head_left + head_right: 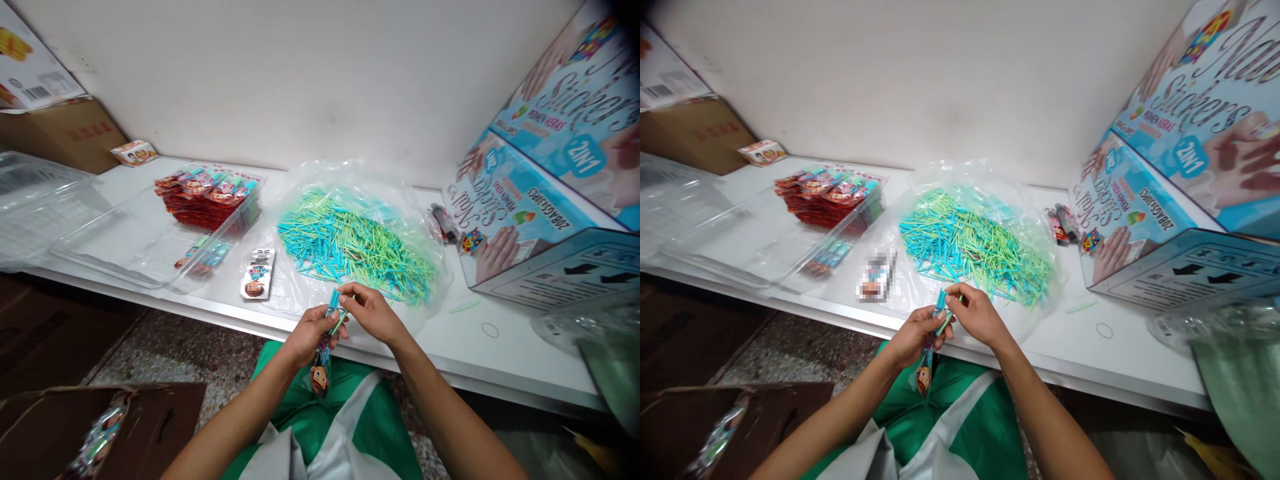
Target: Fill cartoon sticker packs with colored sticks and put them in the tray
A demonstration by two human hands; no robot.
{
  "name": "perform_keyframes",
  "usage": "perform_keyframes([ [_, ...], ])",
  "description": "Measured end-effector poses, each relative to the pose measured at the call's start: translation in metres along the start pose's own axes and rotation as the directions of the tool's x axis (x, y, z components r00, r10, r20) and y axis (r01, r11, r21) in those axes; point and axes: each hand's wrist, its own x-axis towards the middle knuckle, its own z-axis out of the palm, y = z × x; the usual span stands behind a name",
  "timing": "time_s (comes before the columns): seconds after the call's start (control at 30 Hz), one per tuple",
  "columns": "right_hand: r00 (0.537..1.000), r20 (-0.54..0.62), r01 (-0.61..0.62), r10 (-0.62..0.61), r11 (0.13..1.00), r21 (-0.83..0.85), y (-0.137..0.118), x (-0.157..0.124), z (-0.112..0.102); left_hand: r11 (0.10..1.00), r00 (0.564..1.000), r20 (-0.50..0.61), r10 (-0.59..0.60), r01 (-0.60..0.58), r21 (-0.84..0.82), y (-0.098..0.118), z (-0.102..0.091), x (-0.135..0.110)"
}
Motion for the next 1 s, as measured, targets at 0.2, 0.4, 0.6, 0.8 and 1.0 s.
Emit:
perform_keyframes([
  [0.2,1.000,0.013,-0.023,0.023,1.000,-0.016,0.0018,0.0011,-0.0011,1.000,1.000,0.003,-0.005,0.005,0.003,0.0015,0.0025,-0.0017],
  [0.4,0.997,-0.031,-0.068,0.071,0.993,0.092,0.0044,-0.0005,0.0015,1.000,1.000,0.030,-0.006,0.007,-0.024,-0.0007,0.0028,-0.0016],
  [0.6,0.999,0.032,-0.036,0.033,0.992,0.124,-0.0027,-0.0010,0.0029,1.000,0.999,0.040,-0.018,0.019,-0.025,0.0014,0.0021,-0.0019],
  [0.8,0.998,0.053,-0.028,0.022,0.993,0.111,-0.0011,-0.0008,0.0026,1.000,0.997,0.069,-0.021,0.022,-0.020,0.0027,0.0024,-0.0036],
  [1.0,1.000,-0.015,-0.011,0.010,0.997,-0.076,0.0026,-0.0020,0.0022,1.000,0.996,0.084,-0.004,0.006,-0.026,0.0021,0.0016,-0.0040],
])
